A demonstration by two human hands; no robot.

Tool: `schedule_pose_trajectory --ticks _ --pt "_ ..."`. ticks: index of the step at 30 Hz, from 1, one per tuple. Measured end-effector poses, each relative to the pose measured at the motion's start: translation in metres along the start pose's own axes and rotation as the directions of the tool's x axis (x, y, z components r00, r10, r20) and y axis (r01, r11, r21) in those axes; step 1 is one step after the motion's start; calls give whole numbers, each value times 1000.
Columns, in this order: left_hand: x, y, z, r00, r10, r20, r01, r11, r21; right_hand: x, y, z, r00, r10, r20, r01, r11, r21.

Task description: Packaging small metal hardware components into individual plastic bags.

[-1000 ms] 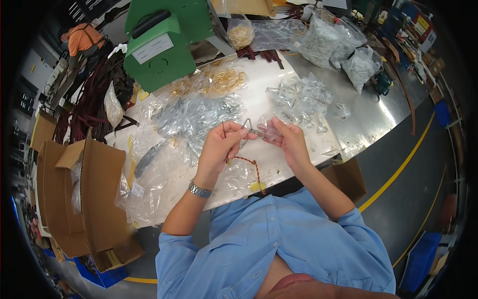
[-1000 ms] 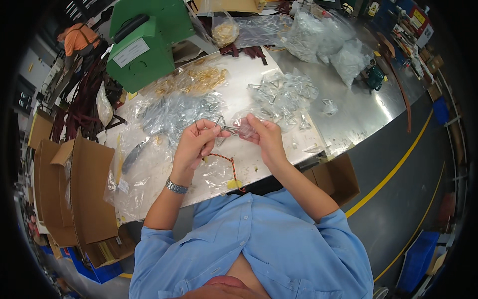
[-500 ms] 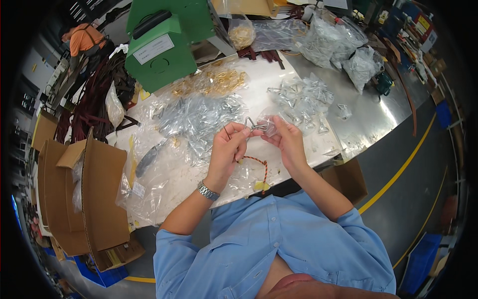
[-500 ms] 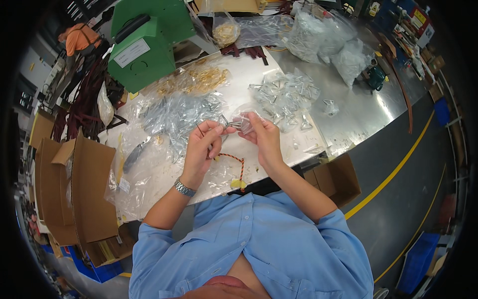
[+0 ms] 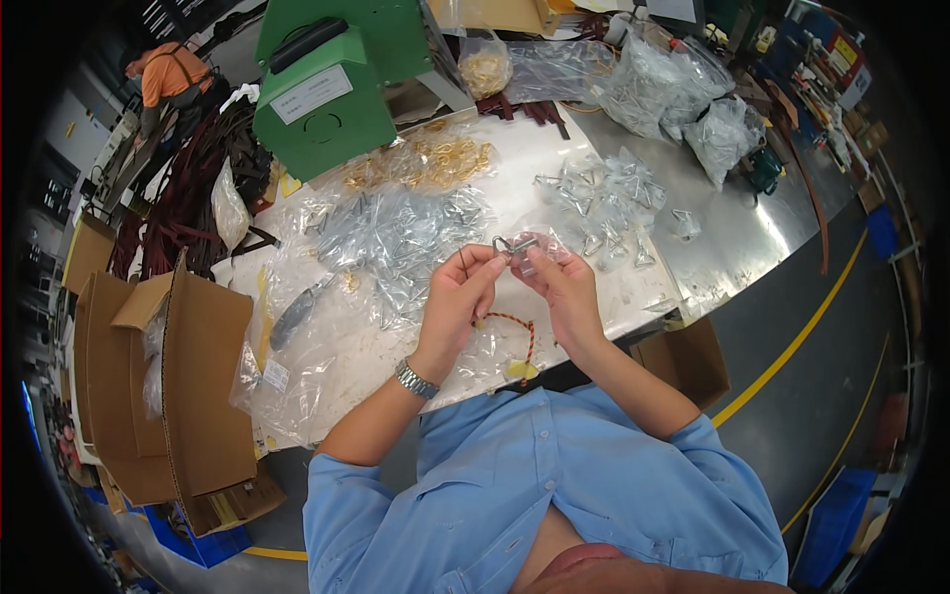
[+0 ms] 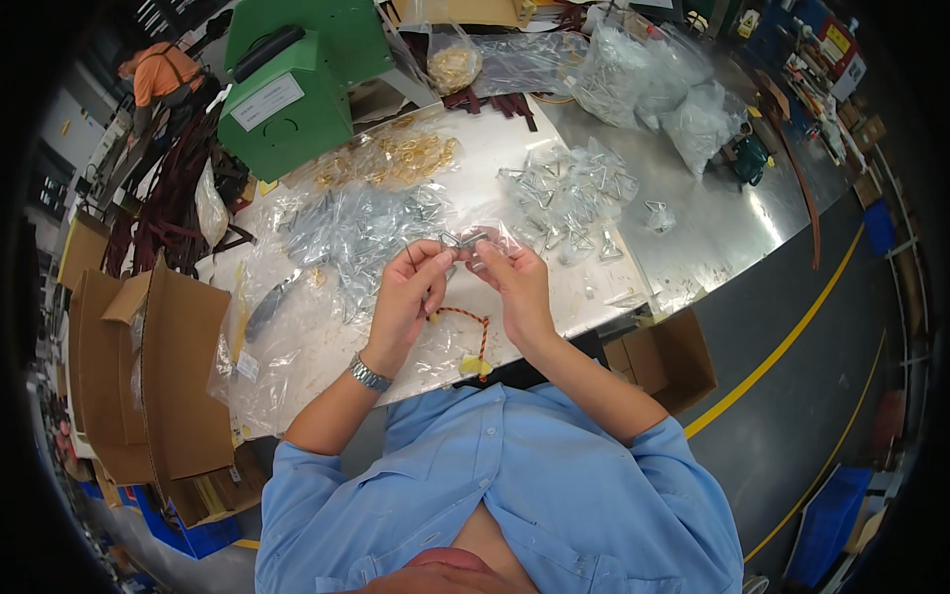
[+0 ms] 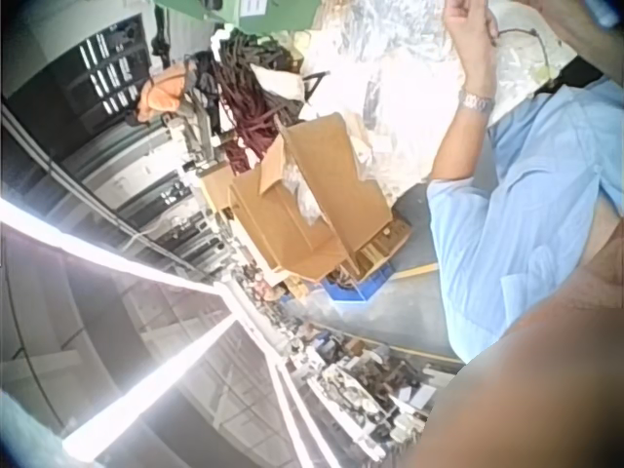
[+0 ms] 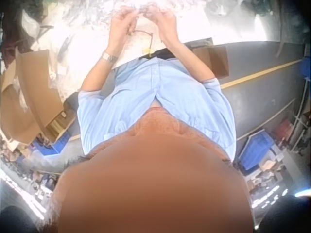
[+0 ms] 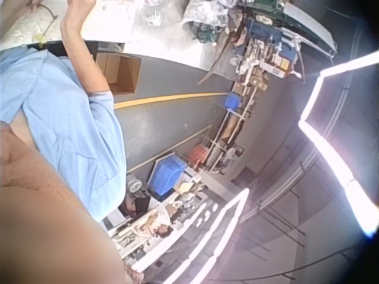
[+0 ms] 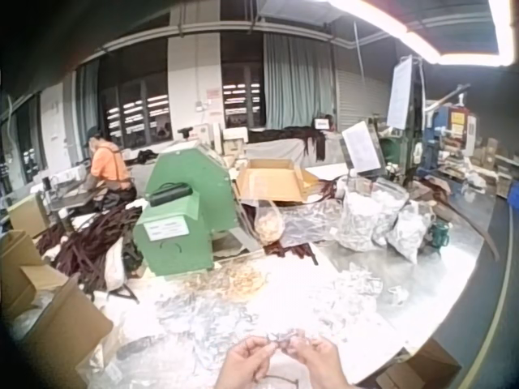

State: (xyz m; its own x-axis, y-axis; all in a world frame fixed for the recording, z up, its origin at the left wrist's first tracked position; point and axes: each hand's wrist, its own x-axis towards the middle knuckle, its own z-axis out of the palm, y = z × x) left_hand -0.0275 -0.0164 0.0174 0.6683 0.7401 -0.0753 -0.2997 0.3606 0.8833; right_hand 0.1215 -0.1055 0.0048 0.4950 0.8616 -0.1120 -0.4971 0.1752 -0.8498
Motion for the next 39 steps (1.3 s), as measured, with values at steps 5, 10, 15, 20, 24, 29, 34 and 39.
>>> schedule_pose_trajectory --ticks 5,10,15,20,24,29,34,39 --pt "0 -2 -4 997 -71 17 71 997 42 -3 -11 5 1000 -6 20 6 1000 20" --pt "-1 0 -5 995 -102 21 99 991 90 -5 -14 5 992 93 80 -97 995 39" --pt "1 -2 -12 983 -160 94 153 985 76 -2 2 -6 974 138 181 -155 984 85" --pt "0 6 -5 979 -194 59 192 981 34 1 -4 -5 976 101 192 -109 994 28" --pt "9 14 -24 999 -51 10 50 994 100 -2 -40 2 983 97 154 -94 995 -22" --pt "4 22 -21 943 -224 246 207 974 94 -4 -40 -15 837 330 436 -268 943 -199" --pt "6 18 -27 898 -280 338 282 958 44 1 -50 -21 658 508 556 -362 861 -358" --pt "6 12 -27 879 -308 365 281 951 127 2 -50 -24 588 590 553 -381 805 -454"
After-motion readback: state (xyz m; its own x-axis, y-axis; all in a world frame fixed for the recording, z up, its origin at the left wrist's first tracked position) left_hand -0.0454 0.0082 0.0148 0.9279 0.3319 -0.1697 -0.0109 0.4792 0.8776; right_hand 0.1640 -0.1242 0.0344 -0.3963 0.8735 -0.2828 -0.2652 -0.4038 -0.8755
